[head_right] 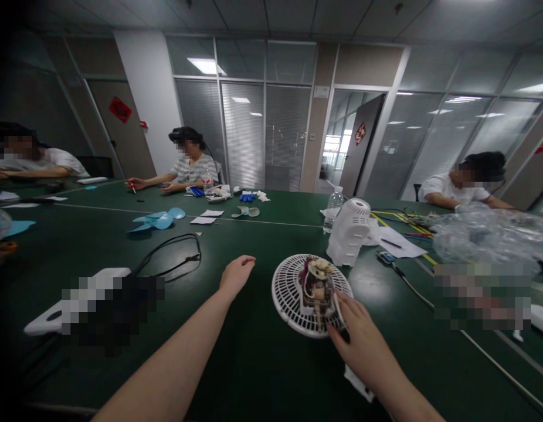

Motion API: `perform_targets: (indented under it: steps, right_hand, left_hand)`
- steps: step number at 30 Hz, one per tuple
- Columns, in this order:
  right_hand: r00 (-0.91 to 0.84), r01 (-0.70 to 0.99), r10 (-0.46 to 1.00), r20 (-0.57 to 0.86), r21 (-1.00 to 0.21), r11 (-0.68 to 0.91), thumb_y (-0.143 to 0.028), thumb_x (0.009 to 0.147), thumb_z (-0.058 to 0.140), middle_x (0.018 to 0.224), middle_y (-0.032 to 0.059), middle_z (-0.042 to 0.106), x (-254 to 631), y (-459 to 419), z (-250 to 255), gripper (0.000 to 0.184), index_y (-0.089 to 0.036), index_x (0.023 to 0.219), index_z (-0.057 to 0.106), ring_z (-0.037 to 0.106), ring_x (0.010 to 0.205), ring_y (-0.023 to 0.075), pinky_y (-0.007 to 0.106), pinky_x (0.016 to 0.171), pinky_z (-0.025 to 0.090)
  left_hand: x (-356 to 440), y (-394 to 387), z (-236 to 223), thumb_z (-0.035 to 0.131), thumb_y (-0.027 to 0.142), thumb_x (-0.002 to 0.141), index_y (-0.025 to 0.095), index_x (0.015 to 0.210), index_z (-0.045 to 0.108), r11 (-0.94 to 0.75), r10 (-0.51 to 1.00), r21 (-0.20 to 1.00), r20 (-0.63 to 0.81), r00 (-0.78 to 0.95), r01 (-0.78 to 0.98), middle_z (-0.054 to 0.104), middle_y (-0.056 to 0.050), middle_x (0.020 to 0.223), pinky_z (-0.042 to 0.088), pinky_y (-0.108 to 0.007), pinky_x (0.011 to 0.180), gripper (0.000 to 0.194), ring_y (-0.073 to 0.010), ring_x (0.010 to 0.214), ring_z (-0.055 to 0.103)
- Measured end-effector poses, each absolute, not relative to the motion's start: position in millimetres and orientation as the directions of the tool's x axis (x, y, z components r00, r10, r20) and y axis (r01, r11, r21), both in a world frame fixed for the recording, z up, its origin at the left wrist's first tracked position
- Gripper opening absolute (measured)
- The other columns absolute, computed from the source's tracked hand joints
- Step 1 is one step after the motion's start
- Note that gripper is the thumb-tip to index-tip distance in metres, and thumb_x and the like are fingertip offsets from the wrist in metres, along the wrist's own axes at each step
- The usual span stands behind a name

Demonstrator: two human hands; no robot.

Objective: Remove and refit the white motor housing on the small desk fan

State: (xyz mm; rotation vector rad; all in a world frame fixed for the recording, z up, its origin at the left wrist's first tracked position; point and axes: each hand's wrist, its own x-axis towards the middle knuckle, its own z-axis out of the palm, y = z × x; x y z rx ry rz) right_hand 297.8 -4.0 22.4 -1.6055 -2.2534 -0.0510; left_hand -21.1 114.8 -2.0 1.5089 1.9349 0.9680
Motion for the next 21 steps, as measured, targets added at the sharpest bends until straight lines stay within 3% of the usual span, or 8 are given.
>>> perform_targets:
  steps: [7, 12, 14, 17, 19, 21]
  right_hand:
    - [-0.447, 0.798, 0.875, 0.189, -0.358, 0.485, -0.035, 0.083, 0.054, 0.147, 0.0060, 0.042, 230, -3, 36, 0.057, -0.021, 0.138, 0.047, 0.034, 0.138, 0.0236, 0.043, 0.115, 0.029]
    - [-0.443, 0.706, 0.881, 0.169, -0.540, 0.459, -0.048, 0.084, 0.053, 0.140, 0.0050, 0.051, 230, 1, 46, 0.047, -0.029, 0.127, 0.057, 0.045, 0.130, 0.0279, 0.051, 0.109, 0.035]
    - [-0.353, 0.655, 0.916, 0.189, -0.650, 0.386, -0.053, 0.087, 0.046, 0.130, 0.0059, 0.060, 246, 15, 43, 0.045, -0.030, 0.123, 0.058, 0.054, 0.121, 0.0271, 0.050, 0.103, 0.042]
    - [0.001, 0.605, 0.949, 0.315, -0.756, 0.251, -0.057, 0.085, 0.044, 0.117, 0.0075, 0.066, 283, 55, 30, 0.047, -0.027, 0.118, 0.059, 0.061, 0.109, 0.0262, 0.044, 0.095, 0.047]
    - [0.275, 0.613, 0.878, 0.392, -0.775, 0.154, -0.061, 0.078, 0.050, 0.126, 0.0120, 0.061, 311, 88, 21, 0.062, -0.022, 0.127, 0.051, 0.059, 0.112, 0.0287, 0.044, 0.094, 0.048]
    - [0.400, 0.621, 0.816, 0.418, -0.778, 0.094, -0.065, 0.071, 0.055, 0.138, 0.0204, 0.047, 335, 120, 14, 0.086, -0.014, 0.139, 0.036, 0.052, 0.121, 0.0341, 0.048, 0.096, 0.045]
  left_hand:
    - [-31, 128, -3, 0.046, 0.040, 0.087, 0.025, 0.113, 0.067, 0.091, 0.965, 0.802, 0.076, -0.253, 0.590, 0.068, -0.004, 0.120, 0.045, -0.028, 0.092, 0.036, -0.0204, 0.109, 0.061]
    - [-39, 127, 2, 0.047, 0.039, 0.086, 0.025, 0.095, 0.072, 0.083, 0.973, 0.793, 0.065, -0.220, 0.603, 0.072, -0.004, 0.108, 0.046, -0.027, 0.085, 0.031, -0.0205, 0.099, 0.064]
    - [-39, 126, 4, 0.048, 0.041, 0.085, 0.024, 0.084, 0.071, 0.102, 0.974, 0.776, 0.049, -0.220, 0.622, 0.074, -0.004, 0.097, 0.047, -0.027, 0.080, 0.029, -0.0201, 0.091, 0.066]
    - [-38, 124, 6, 0.047, 0.043, 0.084, 0.023, 0.074, 0.067, 0.144, 0.970, 0.744, 0.023, -0.240, 0.653, 0.073, -0.004, 0.087, 0.046, -0.027, 0.074, 0.030, -0.0197, 0.084, 0.065]
    - [-35, 123, 7, 0.047, 0.045, 0.083, 0.023, 0.073, 0.066, 0.165, 0.969, 0.725, 0.008, -0.247, 0.668, 0.073, -0.005, 0.087, 0.045, -0.027, 0.072, 0.031, -0.0200, 0.083, 0.065]
    - [-33, 122, 8, 0.047, 0.046, 0.083, 0.023, 0.075, 0.066, 0.177, 0.969, 0.712, -0.003, -0.248, 0.680, 0.073, -0.005, 0.090, 0.045, -0.028, 0.071, 0.031, -0.0209, 0.083, 0.065]
